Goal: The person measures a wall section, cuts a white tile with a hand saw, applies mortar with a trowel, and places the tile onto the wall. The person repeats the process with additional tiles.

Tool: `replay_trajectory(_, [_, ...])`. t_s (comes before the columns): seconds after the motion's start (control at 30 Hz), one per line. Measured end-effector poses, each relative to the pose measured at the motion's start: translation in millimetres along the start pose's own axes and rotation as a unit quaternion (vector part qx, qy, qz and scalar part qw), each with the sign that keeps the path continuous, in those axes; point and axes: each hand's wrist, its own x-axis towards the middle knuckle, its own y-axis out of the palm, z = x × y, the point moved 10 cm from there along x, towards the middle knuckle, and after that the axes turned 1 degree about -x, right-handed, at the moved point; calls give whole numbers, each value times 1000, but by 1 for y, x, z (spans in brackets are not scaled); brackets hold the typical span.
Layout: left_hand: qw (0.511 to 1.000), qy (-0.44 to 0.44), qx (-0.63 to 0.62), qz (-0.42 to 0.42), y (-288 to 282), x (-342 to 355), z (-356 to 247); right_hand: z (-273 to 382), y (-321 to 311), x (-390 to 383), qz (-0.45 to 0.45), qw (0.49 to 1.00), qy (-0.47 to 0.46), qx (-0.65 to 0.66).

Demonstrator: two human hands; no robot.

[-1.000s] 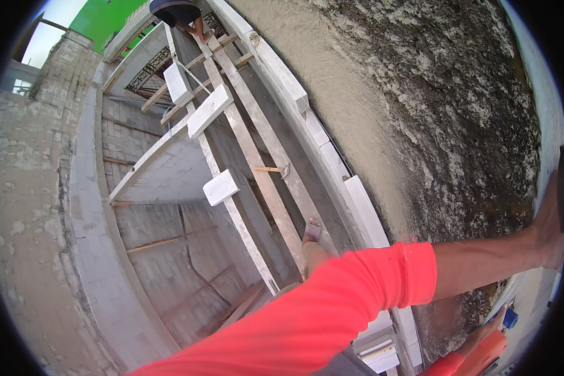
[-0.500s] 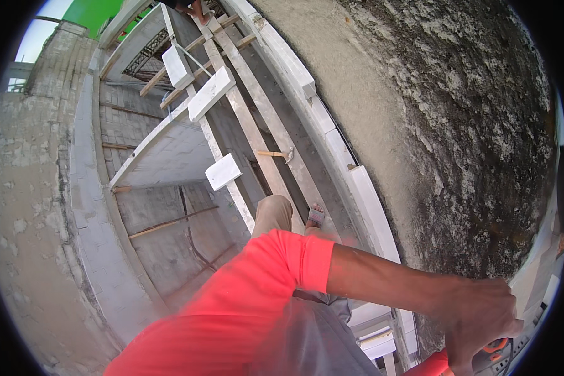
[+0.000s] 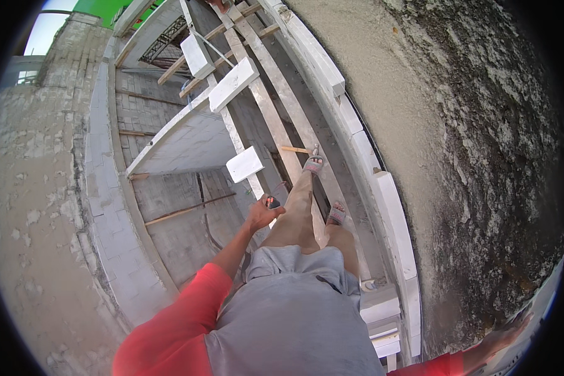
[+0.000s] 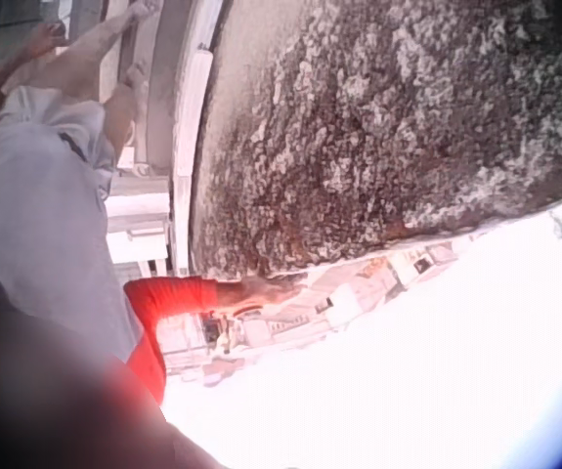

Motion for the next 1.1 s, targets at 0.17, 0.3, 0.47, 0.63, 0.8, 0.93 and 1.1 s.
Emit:
replay_trajectory(0.17, [964,-199,-163,66,-5,21,134,6,14,14,-31,969,-96,-226])
replay_trajectory(0.3, [949,-225,-220,37,-6,18,170,-10,-42,59,-47,908,-206,-362])
replay_trajectory(0.47, [975,-166,-147,-3,-26,53,178,-17,-83,92,-54,824,-308,-473])
replay_trajectory(0.63, [967,-157,-154,126,-51,106,161,-37,-73,83,-7,968,-142,-206])
replay_trajectory(0.8, [969,-152,-172,97,-103,132,106,-27,-51,52,-4,983,-133,-123])
replay_trajectory(0.93, [982,-88,-133,102,-110,133,67,-22,-59,54,-13,949,-193,-251])
replay_trajectory(1.1, [991,-64,-92,68,-106,115,66,-39,-81,73,-30,935,-185,-300])
